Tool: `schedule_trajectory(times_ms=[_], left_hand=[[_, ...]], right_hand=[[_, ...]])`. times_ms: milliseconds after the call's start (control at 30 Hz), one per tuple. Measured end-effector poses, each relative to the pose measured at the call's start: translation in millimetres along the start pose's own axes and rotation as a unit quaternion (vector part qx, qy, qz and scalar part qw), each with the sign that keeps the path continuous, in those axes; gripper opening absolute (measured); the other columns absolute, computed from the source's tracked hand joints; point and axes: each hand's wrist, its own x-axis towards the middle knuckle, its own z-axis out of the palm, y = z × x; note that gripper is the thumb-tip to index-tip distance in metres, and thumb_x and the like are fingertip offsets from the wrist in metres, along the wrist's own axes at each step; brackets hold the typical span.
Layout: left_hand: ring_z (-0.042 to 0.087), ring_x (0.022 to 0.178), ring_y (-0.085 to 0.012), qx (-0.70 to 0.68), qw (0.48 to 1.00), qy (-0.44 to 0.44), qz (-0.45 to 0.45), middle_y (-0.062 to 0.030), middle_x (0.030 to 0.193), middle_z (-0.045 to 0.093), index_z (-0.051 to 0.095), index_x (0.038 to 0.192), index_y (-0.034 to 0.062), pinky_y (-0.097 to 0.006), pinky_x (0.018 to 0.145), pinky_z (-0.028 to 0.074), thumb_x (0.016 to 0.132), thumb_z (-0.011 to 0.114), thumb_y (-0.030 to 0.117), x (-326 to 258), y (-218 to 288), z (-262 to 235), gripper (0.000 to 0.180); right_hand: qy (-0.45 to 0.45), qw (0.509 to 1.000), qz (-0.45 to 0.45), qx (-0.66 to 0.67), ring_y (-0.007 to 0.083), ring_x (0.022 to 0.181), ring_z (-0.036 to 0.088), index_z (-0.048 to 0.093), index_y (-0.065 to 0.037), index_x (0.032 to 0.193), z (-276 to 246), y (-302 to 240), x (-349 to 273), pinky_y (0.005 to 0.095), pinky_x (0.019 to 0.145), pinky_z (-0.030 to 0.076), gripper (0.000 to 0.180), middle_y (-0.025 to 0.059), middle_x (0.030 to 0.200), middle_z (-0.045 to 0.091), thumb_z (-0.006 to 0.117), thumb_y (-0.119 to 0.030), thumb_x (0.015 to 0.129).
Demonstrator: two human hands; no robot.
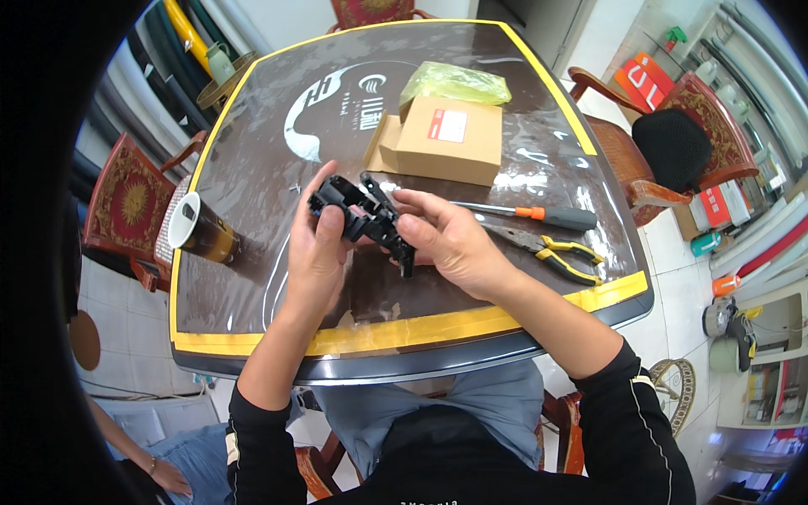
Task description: The person assembles a small black electronic device by hand, using a screwdriver to tighten screws and aligning internal components. They repeatedly check fit and orientation before securing the casing.
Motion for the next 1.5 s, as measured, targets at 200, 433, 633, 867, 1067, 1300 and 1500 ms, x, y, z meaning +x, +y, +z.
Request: schedule_trajectory(times_ms=[200, 433, 633, 867, 1067, 1300, 1500], left_hand=[[0.063, 0.119, -0.0193, 0.006, 0.999, 0.002, 0.052, -0.0126, 0.133, 0.058, 0.032, 0.162, 0.0012, -0.033, 0.103, 0.052, 0.085, 0.083, 0.063, 0, -2, 1, 0.111], [0.062, 0.122, -0.0197, 0.052, 0.992, -0.006, 0.111, -0.0132, 0.136, 0.058, 0.028, 0.164, -0.0001, -0.033, 0.104, 0.052, 0.079, 0.085, 0.069, -1, 3, 6, 0.124], [0.064, 0.122, -0.0202, 0.038, 0.993, -0.017, 0.113, -0.0124, 0.135, 0.06, 0.023, 0.167, 0.0002, -0.033, 0.104, 0.053, 0.077, 0.088, 0.065, -3, 8, 10, 0.129], [0.062, 0.129, -0.0232, 0.027, 0.992, -0.032, 0.122, -0.0154, 0.147, 0.055, 0.017, 0.168, -0.0011, -0.037, 0.109, 0.052, 0.07, 0.091, 0.066, -3, 6, 12, 0.14], [0.059, 0.135, -0.0272, 0.025, 0.992, -0.052, 0.111, -0.0161, 0.15, 0.054, 0.019, 0.167, -0.0005, -0.041, 0.114, 0.05, 0.067, 0.09, 0.068, -3, 7, 7, 0.14], [0.056, 0.136, -0.025, -0.028, 0.997, -0.043, 0.054, -0.011, 0.147, 0.054, 0.028, 0.163, 0.0013, -0.041, 0.115, 0.048, 0.074, 0.085, 0.071, 0, 7, 4, 0.127], [0.068, 0.114, -0.0186, -0.084, 0.996, 0.021, -0.019, -0.0078, 0.129, 0.062, 0.041, 0.154, 0.0042, -0.034, 0.093, 0.06, 0.092, 0.077, 0.06, 5, 4, -3, 0.091]], right_hand=[[0.004, 0.999, -0.036, -0.021, 0.0175, 0.119, 0.063, 0.041, 0.003, 0.158, -3, -1, -1, 0.0318, 0.097, 0.055, 0.081, 0.0134, 0.14, 0.058, 0.076, -0.042, 0.099], [0.016, 0.995, -0.068, -0.067, 0.0233, 0.129, 0.058, 0.038, 0.001, 0.16, 3, -8, -7, 0.0342, 0.101, 0.053, 0.092, 0.0158, 0.147, 0.048, 0.082, -0.044, 0.093], [0.017, 0.994, -0.088, -0.057, 0.0196, 0.116, 0.063, 0.036, 0.002, 0.16, 6, -7, -8, 0.032, 0.095, 0.057, 0.09, 0.015, 0.144, 0.049, 0.084, -0.031, 0.092], [0.032, 0.969, -0.178, -0.169, 0.0228, 0.116, 0.064, 0.042, 0.002, 0.157, 5, 2, -6, 0.0344, 0.092, 0.06, 0.092, 0.015, 0.14, 0.05, 0.089, -0.028, 0.084], [0.024, 0.944, -0.192, -0.268, 0.024, 0.125, 0.059, 0.039, 0.001, 0.159, 5, -1, -12, 0.0368, 0.101, 0.057, 0.099, 0.0126, 0.144, 0.046, 0.093, -0.026, 0.081], [-0.01, 0.965, -0.168, -0.2, 0.0242, 0.125, 0.061, 0.041, 0.002, 0.158, 4, 0, -5, 0.0366, 0.099, 0.059, 0.093, 0.0146, 0.139, 0.052, 0.092, -0.017, 0.083], [-0.086, 0.996, -0.018, -0.023, 0.022, 0.13, 0.058, 0.032, 0.001, 0.164, 0, -8, -4, 0.0378, 0.108, 0.054, 0.088, 0.0117, 0.151, 0.049, 0.079, 0.006, 0.09]])
